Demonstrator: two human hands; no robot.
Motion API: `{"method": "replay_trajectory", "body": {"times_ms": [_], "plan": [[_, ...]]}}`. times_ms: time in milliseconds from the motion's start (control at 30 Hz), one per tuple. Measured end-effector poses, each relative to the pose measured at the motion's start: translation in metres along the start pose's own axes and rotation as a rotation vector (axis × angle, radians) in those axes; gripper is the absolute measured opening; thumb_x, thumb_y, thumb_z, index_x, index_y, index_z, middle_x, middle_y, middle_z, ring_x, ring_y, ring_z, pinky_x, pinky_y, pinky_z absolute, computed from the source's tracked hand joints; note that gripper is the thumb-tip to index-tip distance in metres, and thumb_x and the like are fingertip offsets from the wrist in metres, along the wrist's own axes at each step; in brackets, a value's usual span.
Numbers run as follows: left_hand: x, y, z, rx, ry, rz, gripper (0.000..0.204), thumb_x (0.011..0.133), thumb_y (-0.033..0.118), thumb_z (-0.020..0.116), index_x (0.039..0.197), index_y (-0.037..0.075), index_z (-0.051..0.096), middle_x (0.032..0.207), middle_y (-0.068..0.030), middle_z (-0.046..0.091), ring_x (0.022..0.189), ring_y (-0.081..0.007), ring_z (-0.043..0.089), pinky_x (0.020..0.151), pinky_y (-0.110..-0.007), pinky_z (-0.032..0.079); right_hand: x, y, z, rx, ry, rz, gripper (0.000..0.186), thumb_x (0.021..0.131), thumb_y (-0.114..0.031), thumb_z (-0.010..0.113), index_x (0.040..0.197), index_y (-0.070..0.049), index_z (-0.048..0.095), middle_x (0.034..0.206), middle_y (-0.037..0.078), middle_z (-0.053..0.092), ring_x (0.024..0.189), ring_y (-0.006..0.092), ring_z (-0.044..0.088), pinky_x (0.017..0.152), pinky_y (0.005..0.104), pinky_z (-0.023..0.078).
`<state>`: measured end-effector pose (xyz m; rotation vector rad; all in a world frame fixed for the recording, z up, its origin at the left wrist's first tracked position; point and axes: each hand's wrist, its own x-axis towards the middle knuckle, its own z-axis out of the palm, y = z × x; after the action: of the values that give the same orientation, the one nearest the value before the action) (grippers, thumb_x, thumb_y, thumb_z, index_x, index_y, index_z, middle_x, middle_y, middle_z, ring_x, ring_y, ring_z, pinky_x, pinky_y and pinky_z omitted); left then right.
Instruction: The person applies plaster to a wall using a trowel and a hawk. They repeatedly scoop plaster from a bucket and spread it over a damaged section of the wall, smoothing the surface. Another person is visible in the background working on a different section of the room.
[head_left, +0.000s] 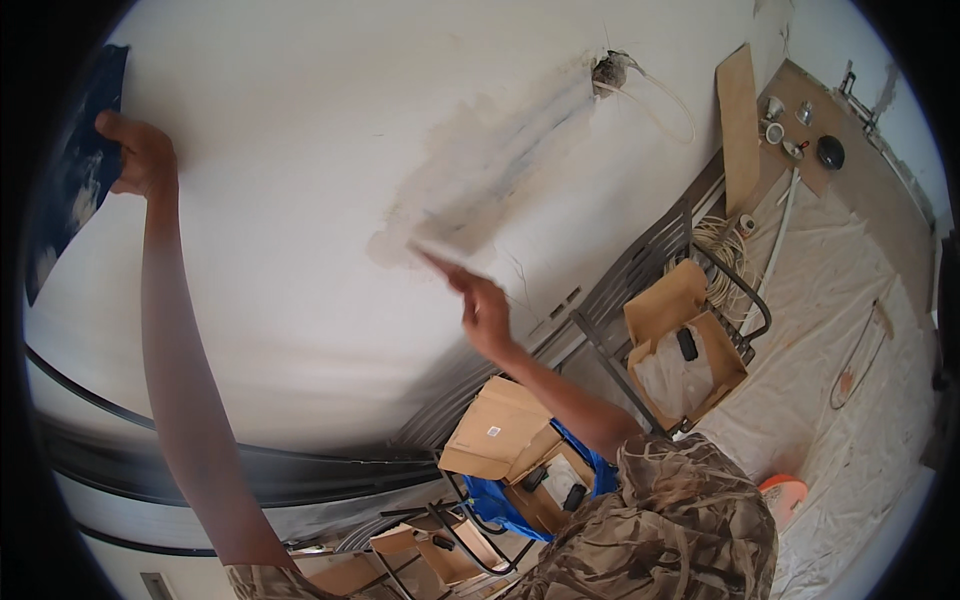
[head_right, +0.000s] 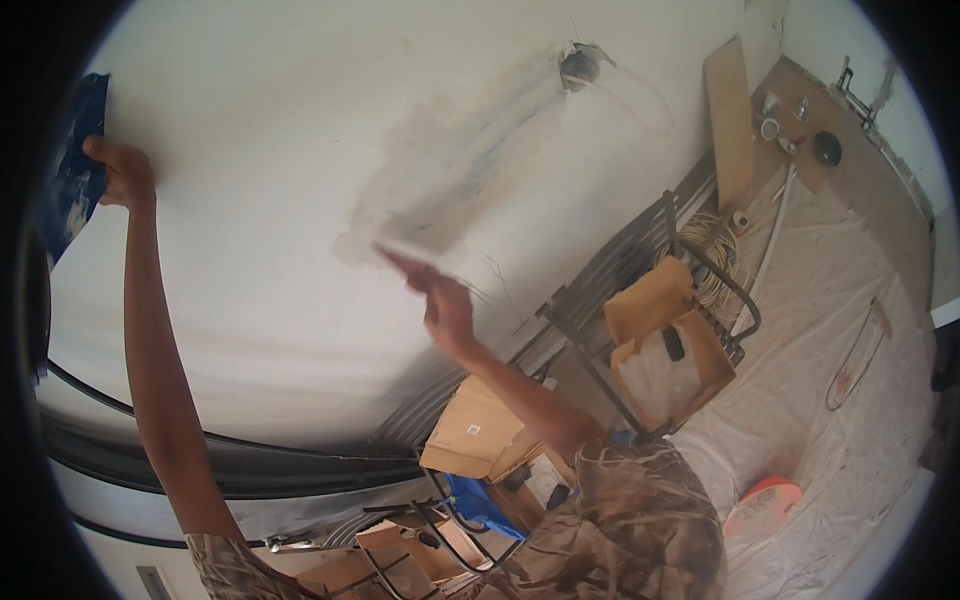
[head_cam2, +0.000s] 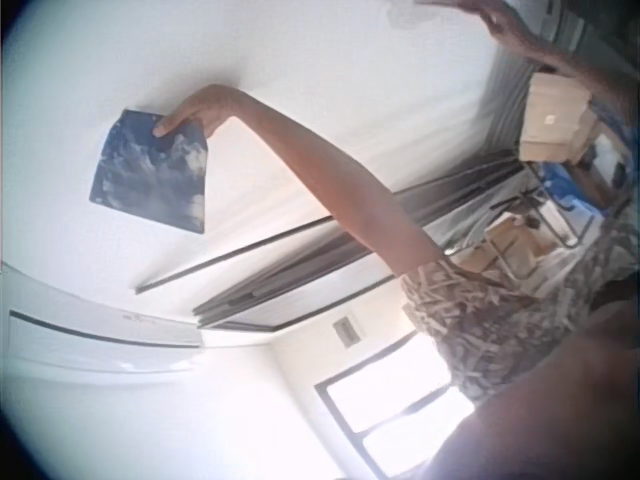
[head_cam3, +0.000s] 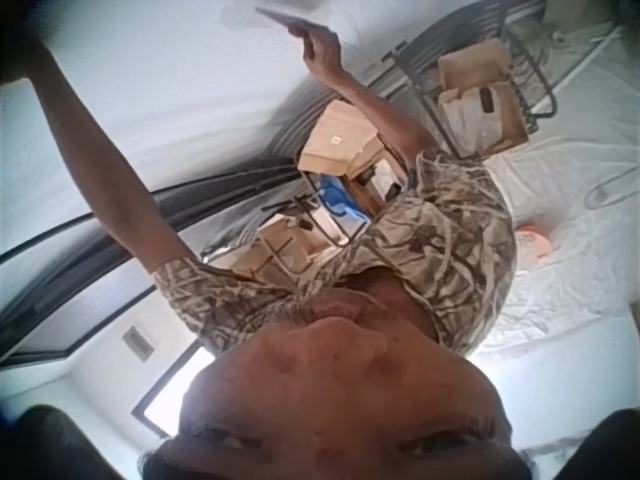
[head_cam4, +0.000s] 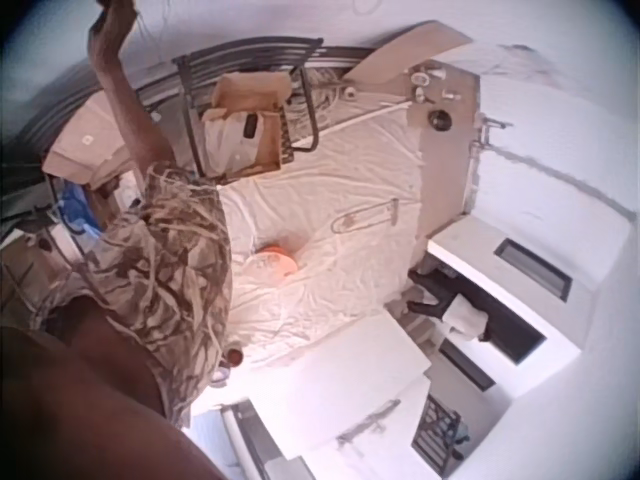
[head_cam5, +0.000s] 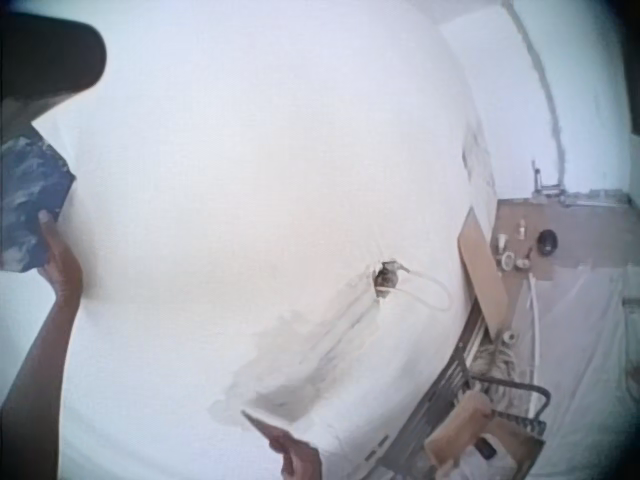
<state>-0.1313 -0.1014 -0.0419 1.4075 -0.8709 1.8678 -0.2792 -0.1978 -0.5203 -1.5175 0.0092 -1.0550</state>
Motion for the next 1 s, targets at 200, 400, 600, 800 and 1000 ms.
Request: {"method": "replay_trajectory", "body": {"times_ms": [200,400,600,800,1000], "plan": [[0.015,0.0,-0.003,-0.039,0.021,0.031,0.081,0.096,0.059,0.044,0.137,-0.011,0.033,0.137,-0.0309,0.041,0.129,-0.039,0.041,0.104,-0.045,0.038,0.096,-0.011,-0.025,-0.206,0.221,-0.049,0.028,0.093,-0.001,0.051,0.118,-0.005,0.063,0.11,0.013,0.066,0.097,0.0312,0.06,0.084,0.0373,0.048],[0.013,-0.001,0.002,-0.025,-0.008,-0.008,0.08,0.096,0.059,0.043,0.138,-0.008,0.034,0.138,-0.0266,0.042,0.13,-0.0372,0.04,0.105,-0.044,0.035,0.013,-0.023,0.037,-0.245,-0.021,-0.083,0.057,0.069,0.009,0.055,0.124,-0.005,0.057,0.102,0.015,0.062,0.089,0.0366,0.056,0.077,0.0458,0.044],[-0.006,-0.008,0.01,0.038,-0.093,-0.071,0.079,0.096,0.06,0.043,0.14,-0.005,0.035,0.14,-0.0223,0.044,0.132,-0.0354,0.039,0.106,-0.043,0.033,-0.099,-0.04,0.044,-0.218,-0.381,0.002,0.052,0.077,0.005,0.059,0.127,-0.012,0.058,0.121,0.009,0.058,0.103,0.0283,0.054,0.086,0.0426,0.038],[-0.009,-0.016,0.003,0.09,-0.128,-0.098,0.077,0.096,0.061,0.042,0.141,-0.002,0.036,0.141,-0.018,0.046,0.133,-0.0336,0.038,0.106,-0.042,0.03,-0.196,-0.042,-0.026,0.016,-0.44,0.296,0.029,0.089,-0.002,0.057,0.117,-0.005,0.062,0.101,0.014,0.065,0.093,0.0304,0.062,0.078,0.0377,0.048],[-0.012,-0.016,0.011,0.092,-0.139,-0.128,0.076,0.096,0.061,0.041,0.142,0.001,0.037,0.142,-0.0137,0.048,0.135,-0.0317,0.037,0.107,-0.041,0.028,-0.286,-0.002,-0.124,0.541,-0.407,1.041,0.033,0.094,-0.017,0.062,0.124,-0.005,0.055,0.117,0.007,0.062,0.11,0.0219,0.06,0.092,0.0332,0.047]]}}
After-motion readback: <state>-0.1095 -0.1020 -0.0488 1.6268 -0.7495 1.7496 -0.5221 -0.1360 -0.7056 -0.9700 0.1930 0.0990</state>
